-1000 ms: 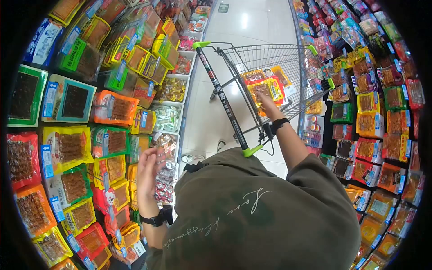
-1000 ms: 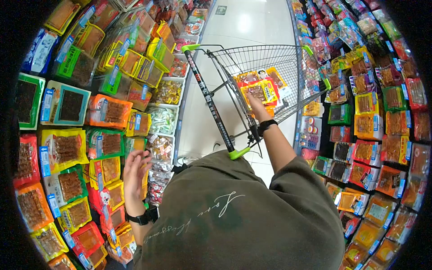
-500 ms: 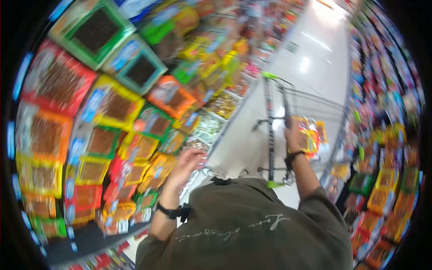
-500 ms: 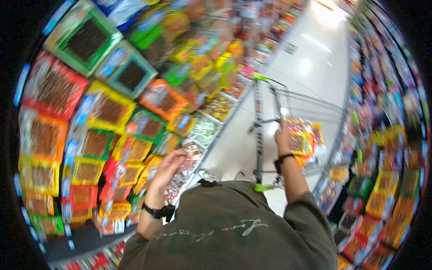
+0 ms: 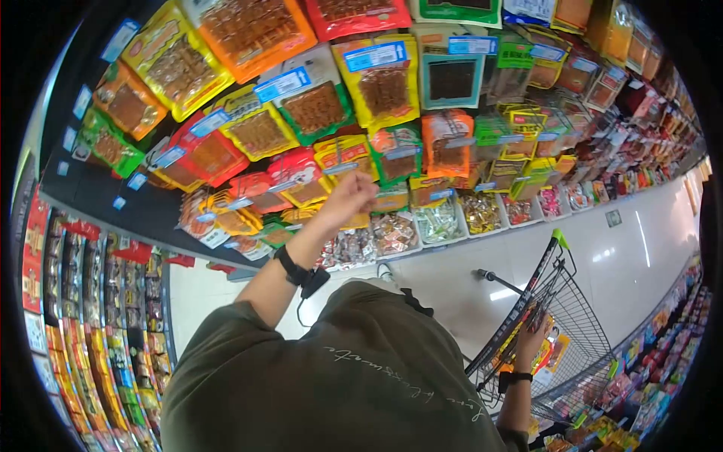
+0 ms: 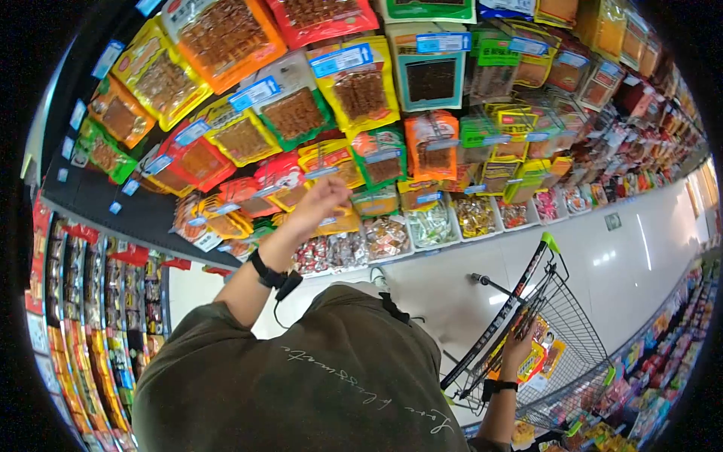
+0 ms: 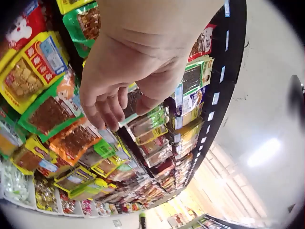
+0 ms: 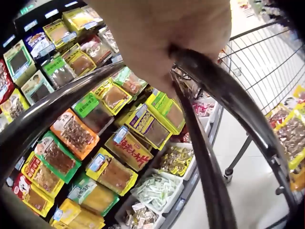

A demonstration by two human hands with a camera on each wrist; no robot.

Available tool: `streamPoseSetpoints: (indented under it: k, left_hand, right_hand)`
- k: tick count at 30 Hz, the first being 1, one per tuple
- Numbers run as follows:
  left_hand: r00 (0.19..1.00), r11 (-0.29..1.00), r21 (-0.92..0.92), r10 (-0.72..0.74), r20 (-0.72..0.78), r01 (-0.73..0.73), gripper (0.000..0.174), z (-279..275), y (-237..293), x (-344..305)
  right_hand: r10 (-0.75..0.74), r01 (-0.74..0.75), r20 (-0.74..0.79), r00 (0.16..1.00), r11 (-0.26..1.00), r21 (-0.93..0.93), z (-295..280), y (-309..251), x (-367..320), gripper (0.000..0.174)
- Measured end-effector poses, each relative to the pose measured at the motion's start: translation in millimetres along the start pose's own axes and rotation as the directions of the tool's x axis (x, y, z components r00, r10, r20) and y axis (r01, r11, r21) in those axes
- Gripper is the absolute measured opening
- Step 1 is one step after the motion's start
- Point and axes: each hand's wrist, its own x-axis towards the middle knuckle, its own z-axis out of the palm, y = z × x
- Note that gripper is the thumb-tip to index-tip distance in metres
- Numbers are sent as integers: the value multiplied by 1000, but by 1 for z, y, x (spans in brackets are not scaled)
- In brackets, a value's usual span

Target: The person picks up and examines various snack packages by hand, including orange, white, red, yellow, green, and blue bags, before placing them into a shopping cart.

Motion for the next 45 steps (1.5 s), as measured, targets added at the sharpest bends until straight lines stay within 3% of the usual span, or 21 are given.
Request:
streamPoseSetpoints:
  k: [4,6,7,9,13,16,18,20,22,23,27,28,30,31,32,34,36,38,40,42,45]
  left_hand:
    - [969,996,79,62,-238,-45,41,-63,-12,37]
    - [816,969,164,245,-524,-185,61,-100,-30,68]
    - [808,967,167,254,-532,-194,61,-113,-23,74]
    - [687,920,386,328,-648,-75,76,-135,-11,84]
    - [521,861,506,407,-750,57,86,-175,11,96]
    - [575,882,469,408,-710,-48,86,-198,13,98]
    - [544,875,475,443,-712,-92,84,-206,12,100]
    - [516,867,479,475,-713,-137,81,-208,12,100]
    - [586,878,380,477,-655,-290,77,-207,14,95]
    - [584,884,363,467,-664,-294,77,-205,15,95]
    - [588,812,414,584,-559,-412,78,-202,17,105]
    - [572,778,501,622,-535,-378,79,-202,22,107]
    - [580,796,486,600,-552,-361,80,-192,34,107]
    - [597,808,485,579,-555,-333,81,-187,37,106]
    - [594,810,474,579,-558,-345,81,-187,37,107]
    - [549,766,558,630,-549,-319,82,-183,32,114]
    - [551,794,511,601,-579,-329,78,-181,25,121]
    - [460,718,649,679,-572,-253,70,-171,35,111]
    - [471,725,596,683,-558,-345,64,-171,35,115]
    - [619,826,373,564,-547,-423,64,-170,40,110]
    - [674,849,269,526,-519,-455,67,-169,40,108]
  right_hand:
    - [44,-61,116,992,987,148,5,-2,-24,81]
    - [-6,-14,144,990,990,141,9,0,-29,82]
    - [-41,22,166,985,993,120,10,0,-33,83]
    - [-88,75,167,982,994,82,14,-5,-38,83]
    - [-141,120,210,968,987,107,17,-10,-49,80]
    - [-140,91,262,955,977,192,10,-28,-49,76]
    - [-75,62,348,934,997,49,7,-28,-45,71]
    - [-129,94,314,941,988,126,14,-9,-45,69]
    - [-214,213,250,944,977,30,13,0,-40,73]
    - [-164,137,324,932,985,104,8,5,-37,74]
    - [-209,321,623,754,944,-72,-35,-34,-10,101]
    - [1,229,740,672,951,-210,-50,-23,6,103]
    - [200,320,913,355,892,-319,-83,-14,55,96]
    - [329,311,878,347,843,-438,-97,-12,78,84]
    - [357,430,829,430,726,-536,-103,-41,95,79]
    - [280,244,655,701,770,-590,-111,-169,104,63]
    - [-169,356,523,835,892,-279,-104,-271,101,44]
    - [-319,403,443,838,909,-108,-84,-356,95,38]
    - [-424,431,467,776,897,98,-59,-420,84,35]
    - [-507,500,579,639,845,188,-36,-473,71,33]
    - [-627,594,665,405,734,330,0,-518,63,33]
